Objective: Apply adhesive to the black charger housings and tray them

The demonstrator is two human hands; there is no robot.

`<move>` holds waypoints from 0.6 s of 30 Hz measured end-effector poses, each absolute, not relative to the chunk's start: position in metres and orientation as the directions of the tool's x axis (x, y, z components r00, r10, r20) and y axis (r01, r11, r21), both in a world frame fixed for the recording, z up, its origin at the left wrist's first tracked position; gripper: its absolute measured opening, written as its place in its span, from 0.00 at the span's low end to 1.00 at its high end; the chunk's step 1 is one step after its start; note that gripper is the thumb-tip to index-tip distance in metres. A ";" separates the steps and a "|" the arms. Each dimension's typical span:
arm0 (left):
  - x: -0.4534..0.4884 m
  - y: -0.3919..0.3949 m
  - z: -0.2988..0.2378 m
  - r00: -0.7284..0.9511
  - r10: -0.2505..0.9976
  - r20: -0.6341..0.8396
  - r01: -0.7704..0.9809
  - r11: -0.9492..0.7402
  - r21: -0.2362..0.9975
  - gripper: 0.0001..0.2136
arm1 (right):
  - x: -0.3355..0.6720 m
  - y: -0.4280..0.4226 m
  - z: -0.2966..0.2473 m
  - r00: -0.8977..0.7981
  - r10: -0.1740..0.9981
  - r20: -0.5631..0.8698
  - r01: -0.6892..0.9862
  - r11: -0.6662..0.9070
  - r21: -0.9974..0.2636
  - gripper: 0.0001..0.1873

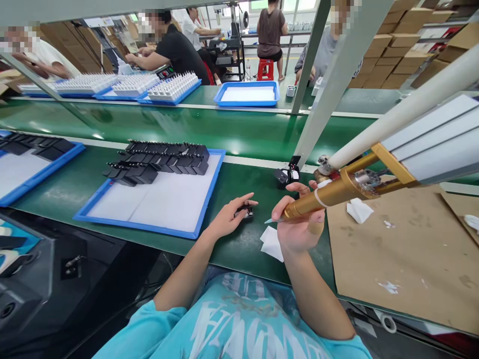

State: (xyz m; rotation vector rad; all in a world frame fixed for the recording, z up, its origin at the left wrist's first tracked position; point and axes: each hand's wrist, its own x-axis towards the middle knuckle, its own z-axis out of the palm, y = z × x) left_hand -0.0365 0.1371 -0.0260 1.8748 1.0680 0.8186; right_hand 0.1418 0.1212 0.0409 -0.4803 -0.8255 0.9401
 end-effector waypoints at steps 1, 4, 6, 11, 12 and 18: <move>-0.037 0.135 -0.024 0.438 0.886 0.155 0.424 -0.356 0.833 0.24 | 0.142 0.121 0.041 0.324 0.854 0.407 -0.516 0.520 -0.681 0.20; -0.037 0.128 -0.019 0.505 0.850 0.150 0.520 -0.438 0.733 0.27 | 0.143 0.122 0.040 0.317 0.852 0.416 -0.526 0.523 -0.670 0.20; -0.037 0.124 -0.019 0.539 0.832 0.133 0.509 -0.447 0.736 0.27 | 0.143 0.122 0.039 0.317 0.850 0.420 -0.526 0.526 -0.668 0.20; -0.042 0.126 -0.026 0.546 0.821 0.168 0.282 -0.369 0.886 0.25 | 0.143 0.123 0.040 0.321 0.848 0.422 -0.526 0.530 -0.665 0.20; -0.043 0.129 -0.026 0.547 0.820 0.166 0.228 -0.337 0.913 0.24 | 0.143 0.123 0.041 0.323 0.848 0.420 -0.525 0.530 -0.666 0.20; -0.034 0.143 -0.021 0.562 0.826 0.049 0.225 -0.209 0.952 0.20 | 0.142 0.123 0.042 0.339 0.844 0.416 -0.513 0.537 -0.670 0.20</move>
